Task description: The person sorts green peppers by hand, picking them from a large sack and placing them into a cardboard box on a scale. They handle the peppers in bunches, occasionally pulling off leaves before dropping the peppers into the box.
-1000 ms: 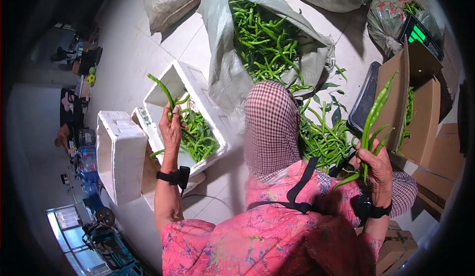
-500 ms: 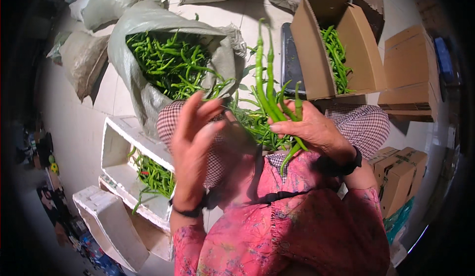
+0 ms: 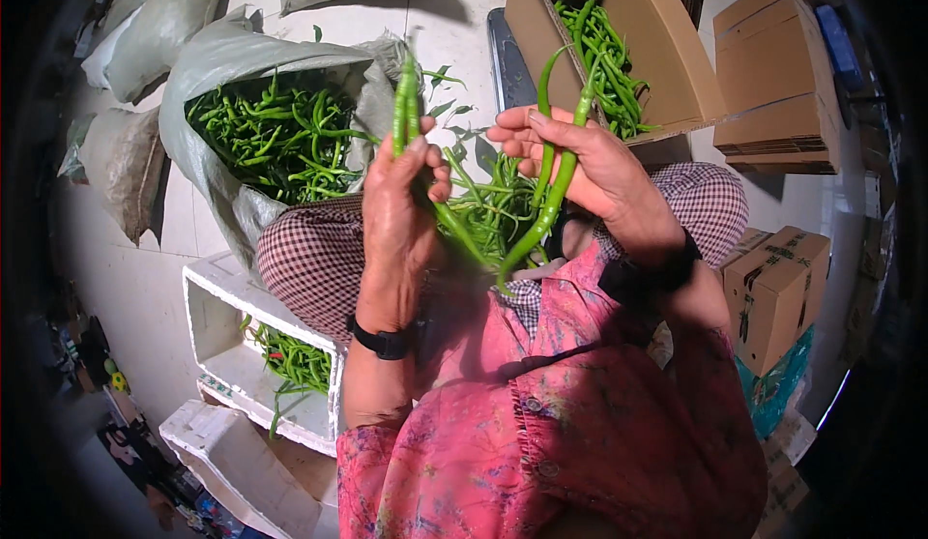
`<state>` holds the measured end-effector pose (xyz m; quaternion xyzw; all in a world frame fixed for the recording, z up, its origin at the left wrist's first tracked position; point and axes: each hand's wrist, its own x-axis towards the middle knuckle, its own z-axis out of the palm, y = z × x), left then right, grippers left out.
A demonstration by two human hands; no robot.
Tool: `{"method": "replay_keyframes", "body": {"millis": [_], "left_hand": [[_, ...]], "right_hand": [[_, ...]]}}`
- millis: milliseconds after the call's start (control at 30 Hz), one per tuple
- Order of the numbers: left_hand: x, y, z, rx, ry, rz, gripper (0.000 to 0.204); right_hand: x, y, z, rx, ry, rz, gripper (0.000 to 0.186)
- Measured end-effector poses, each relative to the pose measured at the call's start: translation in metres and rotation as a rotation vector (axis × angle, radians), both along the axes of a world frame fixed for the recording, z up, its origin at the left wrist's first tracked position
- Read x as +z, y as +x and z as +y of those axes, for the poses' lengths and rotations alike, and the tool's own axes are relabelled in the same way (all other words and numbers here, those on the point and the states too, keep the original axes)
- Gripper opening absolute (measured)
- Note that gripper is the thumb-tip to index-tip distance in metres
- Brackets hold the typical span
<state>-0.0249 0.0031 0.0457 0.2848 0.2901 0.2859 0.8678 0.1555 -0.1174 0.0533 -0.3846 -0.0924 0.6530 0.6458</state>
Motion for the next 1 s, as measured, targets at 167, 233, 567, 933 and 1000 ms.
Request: {"method": "replay_keyframes", "body": {"millis": [167,233,567,933,1000], "left_hand": [[0.015,0.015,-0.023,-0.079,0.1,0.144,0.033],[0.013,0.009,-0.02,-0.051,0.088,0.111,0.029],[0.013,0.007,-0.03,-0.192,0.321,0.295,0.041],[-0.009,0.006,-0.028,-0.424,-0.046,-0.139,0.022],[0.001,0.004,-0.03,-0.475,-0.142,-0.247,0.026]], "right_hand": [[-0.018,-0.006,0.013,0.006,0.16,0.195,0.036],[-0.014,-0.004,0.011,-0.024,0.167,0.192,0.036],[-0.022,-0.012,0.014,-0.043,0.177,0.233,0.037],[0.015,-0.019,0.012,0.251,0.095,-0.185,0.054],[0.022,-0.016,0.016,0.339,0.081,-0.25,0.052]]}}
